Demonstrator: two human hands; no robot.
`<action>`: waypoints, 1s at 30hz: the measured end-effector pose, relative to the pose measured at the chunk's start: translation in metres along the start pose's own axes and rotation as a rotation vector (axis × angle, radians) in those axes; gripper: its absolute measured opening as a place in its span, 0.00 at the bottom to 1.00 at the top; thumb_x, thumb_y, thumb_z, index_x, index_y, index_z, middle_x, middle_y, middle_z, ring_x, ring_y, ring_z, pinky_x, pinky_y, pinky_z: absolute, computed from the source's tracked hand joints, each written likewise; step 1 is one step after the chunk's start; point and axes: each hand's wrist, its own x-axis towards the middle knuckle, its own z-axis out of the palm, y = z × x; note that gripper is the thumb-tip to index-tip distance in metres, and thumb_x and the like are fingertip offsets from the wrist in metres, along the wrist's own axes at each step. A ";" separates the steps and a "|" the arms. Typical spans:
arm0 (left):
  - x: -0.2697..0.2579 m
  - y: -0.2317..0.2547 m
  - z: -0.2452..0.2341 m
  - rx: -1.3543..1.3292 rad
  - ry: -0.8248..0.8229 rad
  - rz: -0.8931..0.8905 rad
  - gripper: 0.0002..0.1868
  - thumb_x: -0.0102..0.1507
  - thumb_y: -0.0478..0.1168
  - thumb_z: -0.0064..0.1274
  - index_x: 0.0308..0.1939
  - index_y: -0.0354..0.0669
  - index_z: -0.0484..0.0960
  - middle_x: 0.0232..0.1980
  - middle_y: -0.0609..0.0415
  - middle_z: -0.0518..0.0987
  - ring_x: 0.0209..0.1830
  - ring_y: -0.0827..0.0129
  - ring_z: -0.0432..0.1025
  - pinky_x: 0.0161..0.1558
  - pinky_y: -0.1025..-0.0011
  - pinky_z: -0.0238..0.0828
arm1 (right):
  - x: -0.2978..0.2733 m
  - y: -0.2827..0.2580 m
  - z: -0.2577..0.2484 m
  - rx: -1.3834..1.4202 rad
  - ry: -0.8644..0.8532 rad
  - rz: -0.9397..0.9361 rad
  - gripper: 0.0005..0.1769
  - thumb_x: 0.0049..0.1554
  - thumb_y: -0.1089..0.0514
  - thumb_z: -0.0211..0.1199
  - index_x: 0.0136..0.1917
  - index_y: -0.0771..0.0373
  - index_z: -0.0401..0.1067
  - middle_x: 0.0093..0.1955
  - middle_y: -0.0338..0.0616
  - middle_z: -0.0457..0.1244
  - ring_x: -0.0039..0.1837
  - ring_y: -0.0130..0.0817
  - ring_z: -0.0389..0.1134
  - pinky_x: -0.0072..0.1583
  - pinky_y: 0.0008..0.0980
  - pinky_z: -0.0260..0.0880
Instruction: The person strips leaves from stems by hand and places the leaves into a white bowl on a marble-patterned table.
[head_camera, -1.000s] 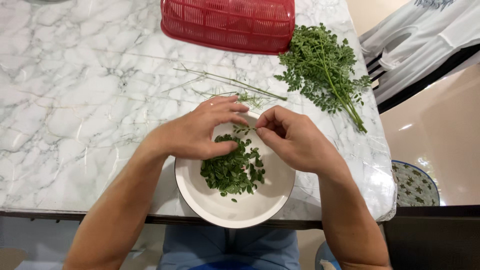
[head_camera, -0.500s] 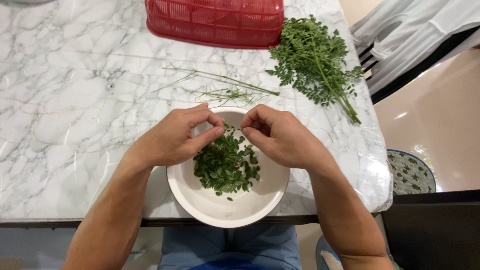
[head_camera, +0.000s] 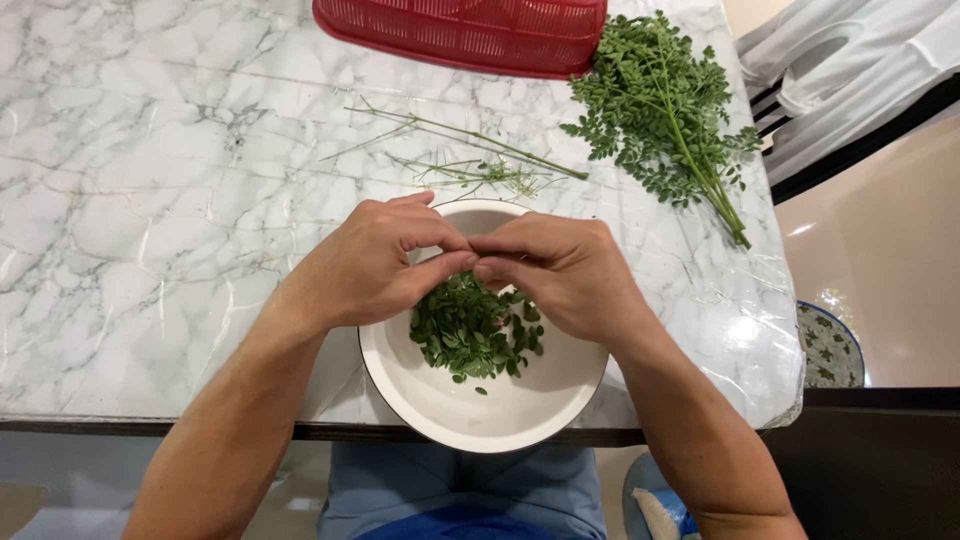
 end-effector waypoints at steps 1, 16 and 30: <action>0.000 -0.001 0.000 -0.003 0.000 -0.005 0.05 0.64 0.38 0.59 0.38 0.43 0.89 0.32 0.51 0.86 0.30 0.64 0.79 0.76 0.48 0.59 | -0.001 0.001 -0.001 -0.022 0.014 -0.047 0.07 0.59 0.66 0.68 0.52 0.65 0.82 0.45 0.42 0.72 0.46 0.26 0.75 0.48 0.25 0.80; 0.000 0.000 -0.010 -0.008 -0.012 0.047 0.07 0.65 0.40 0.60 0.37 0.42 0.89 0.32 0.53 0.86 0.31 0.66 0.78 0.65 0.61 0.65 | 0.002 0.003 -0.015 -0.039 0.002 0.195 0.06 0.58 0.65 0.67 0.49 0.69 0.78 0.37 0.41 0.70 0.38 0.24 0.73 0.39 0.23 0.75; -0.002 -0.010 -0.010 0.045 0.031 0.063 0.06 0.64 0.39 0.60 0.39 0.42 0.90 0.35 0.51 0.87 0.37 0.67 0.80 0.38 0.68 0.77 | -0.007 -0.021 0.001 -0.557 0.075 -0.239 0.15 0.53 0.57 0.75 0.52 0.65 0.77 0.54 0.49 0.67 0.54 0.37 0.70 0.51 0.35 0.74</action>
